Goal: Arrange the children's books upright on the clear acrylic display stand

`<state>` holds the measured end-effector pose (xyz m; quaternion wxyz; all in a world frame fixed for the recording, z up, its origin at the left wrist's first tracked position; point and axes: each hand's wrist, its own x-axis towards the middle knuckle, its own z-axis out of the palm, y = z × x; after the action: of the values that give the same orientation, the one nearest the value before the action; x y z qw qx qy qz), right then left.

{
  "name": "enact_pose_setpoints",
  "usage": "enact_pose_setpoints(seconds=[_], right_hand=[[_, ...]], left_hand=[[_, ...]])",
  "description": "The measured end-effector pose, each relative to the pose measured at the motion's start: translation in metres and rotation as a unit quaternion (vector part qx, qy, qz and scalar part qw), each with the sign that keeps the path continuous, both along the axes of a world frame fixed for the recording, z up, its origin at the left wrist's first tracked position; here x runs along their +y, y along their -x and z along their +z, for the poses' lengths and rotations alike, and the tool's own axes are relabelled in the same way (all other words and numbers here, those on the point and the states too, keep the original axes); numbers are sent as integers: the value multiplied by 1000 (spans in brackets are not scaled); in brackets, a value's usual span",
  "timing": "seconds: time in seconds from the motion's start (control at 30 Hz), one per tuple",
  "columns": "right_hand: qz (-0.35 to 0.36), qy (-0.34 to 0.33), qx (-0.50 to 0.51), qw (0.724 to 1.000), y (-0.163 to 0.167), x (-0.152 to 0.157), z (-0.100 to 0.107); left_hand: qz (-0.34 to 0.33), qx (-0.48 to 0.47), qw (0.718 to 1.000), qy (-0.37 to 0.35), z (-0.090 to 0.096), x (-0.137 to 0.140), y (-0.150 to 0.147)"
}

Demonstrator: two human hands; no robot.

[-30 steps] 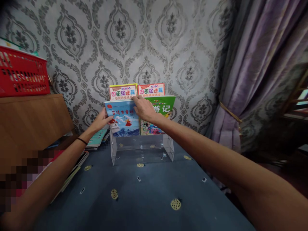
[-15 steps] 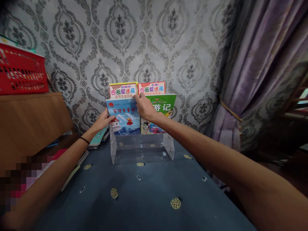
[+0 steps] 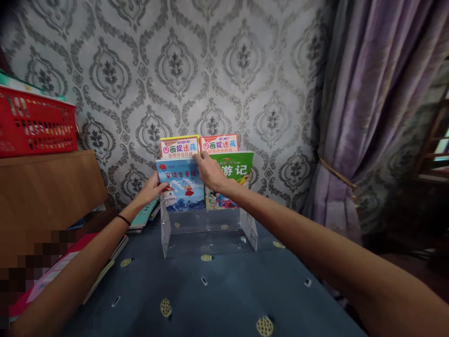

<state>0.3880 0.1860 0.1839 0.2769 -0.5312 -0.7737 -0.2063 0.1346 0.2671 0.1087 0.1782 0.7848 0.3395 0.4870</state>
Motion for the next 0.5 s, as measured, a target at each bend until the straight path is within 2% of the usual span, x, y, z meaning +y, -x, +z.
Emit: enact_pose_setpoints(seconds=[0.1,0.27,0.5], right_hand=[[20,-20,7,1000,-4,5,-3],[65,-71,15,995,-10,12,-9],[91,-80,22,992,-10,12,-12]], left_hand=[[2,-22,999,29,1,-7,-3],[-32,-63,995,65,2,-16,-6],[-32,-61,995,77,3,-21,-6]])
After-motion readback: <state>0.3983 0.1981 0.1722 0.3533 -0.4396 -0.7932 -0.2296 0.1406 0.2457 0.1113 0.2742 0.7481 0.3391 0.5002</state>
